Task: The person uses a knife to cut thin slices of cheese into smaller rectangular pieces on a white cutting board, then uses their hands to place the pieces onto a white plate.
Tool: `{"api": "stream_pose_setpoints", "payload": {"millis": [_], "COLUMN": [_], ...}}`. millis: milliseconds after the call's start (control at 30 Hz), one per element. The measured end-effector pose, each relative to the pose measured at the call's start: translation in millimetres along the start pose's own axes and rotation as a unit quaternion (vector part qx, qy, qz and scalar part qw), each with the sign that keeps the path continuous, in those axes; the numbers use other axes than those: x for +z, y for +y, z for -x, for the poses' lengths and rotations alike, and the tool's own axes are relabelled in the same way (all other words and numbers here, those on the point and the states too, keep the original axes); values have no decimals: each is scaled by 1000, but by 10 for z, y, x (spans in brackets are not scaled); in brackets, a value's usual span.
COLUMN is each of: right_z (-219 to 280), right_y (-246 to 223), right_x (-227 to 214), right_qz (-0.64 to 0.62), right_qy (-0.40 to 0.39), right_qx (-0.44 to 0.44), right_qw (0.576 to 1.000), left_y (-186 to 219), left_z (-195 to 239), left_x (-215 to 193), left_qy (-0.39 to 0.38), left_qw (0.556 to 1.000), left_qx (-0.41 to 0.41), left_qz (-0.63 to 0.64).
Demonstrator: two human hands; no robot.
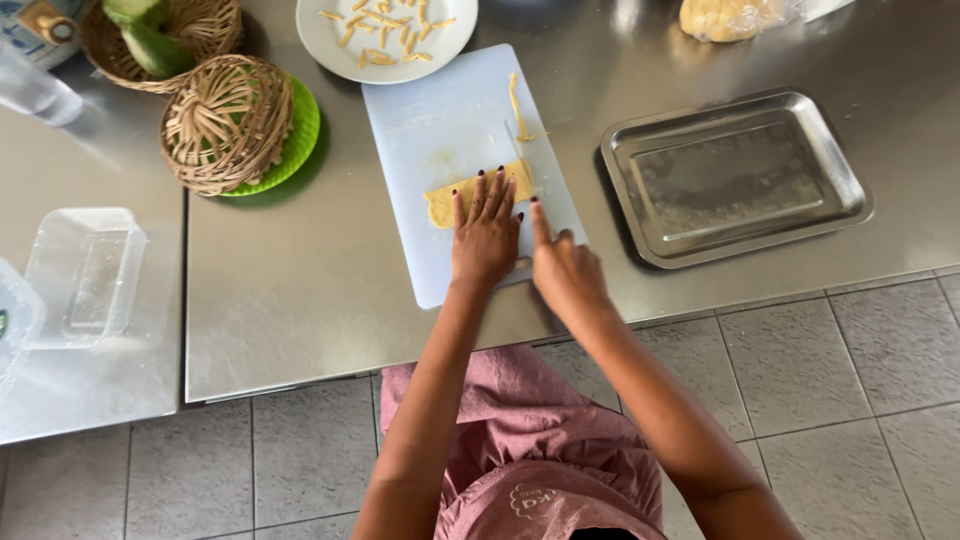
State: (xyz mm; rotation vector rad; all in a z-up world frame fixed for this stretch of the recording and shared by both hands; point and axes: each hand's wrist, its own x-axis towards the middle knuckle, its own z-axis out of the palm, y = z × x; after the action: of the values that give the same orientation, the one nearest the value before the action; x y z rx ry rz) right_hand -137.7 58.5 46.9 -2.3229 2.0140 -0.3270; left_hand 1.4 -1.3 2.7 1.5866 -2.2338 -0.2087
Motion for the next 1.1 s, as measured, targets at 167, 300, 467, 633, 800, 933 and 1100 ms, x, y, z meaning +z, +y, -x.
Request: {"api": "stream_pose_setpoints", "payload": {"millis": [167, 300, 467, 633, 800, 933, 1100], "right_z": [24, 122, 167, 190, 210, 212, 212], "right_y": [123, 181, 119, 39, -27, -79, -107], "right_x": [-260, -482, -534, -453, -374, -309, -229], "right_qz": [-84, -173, -196, -153, -106, -80, -57], "right_qy": [18, 6, 33, 2, -1, -7, -8], "right_qx": [43, 70, 31, 30, 28, 21, 11], "right_qw": [995, 982, 980, 988, 994, 997, 998], "left_y": [-25, -16, -11, 0, -6, -15, -24], "left_z": [1, -6, 14, -1, 3, -12, 4], "left_x": [24, 37, 15, 7, -8, -7, 4], "left_qy": [11, 9, 18, 15, 5, 10, 12], "left_qw": [1000, 1000, 1000, 1000, 1000, 1000, 1000], "left_qx": [1, 5, 7, 12, 8, 22, 15], "left_qz": [5, -11, 0, -10, 2, -4, 12]}}
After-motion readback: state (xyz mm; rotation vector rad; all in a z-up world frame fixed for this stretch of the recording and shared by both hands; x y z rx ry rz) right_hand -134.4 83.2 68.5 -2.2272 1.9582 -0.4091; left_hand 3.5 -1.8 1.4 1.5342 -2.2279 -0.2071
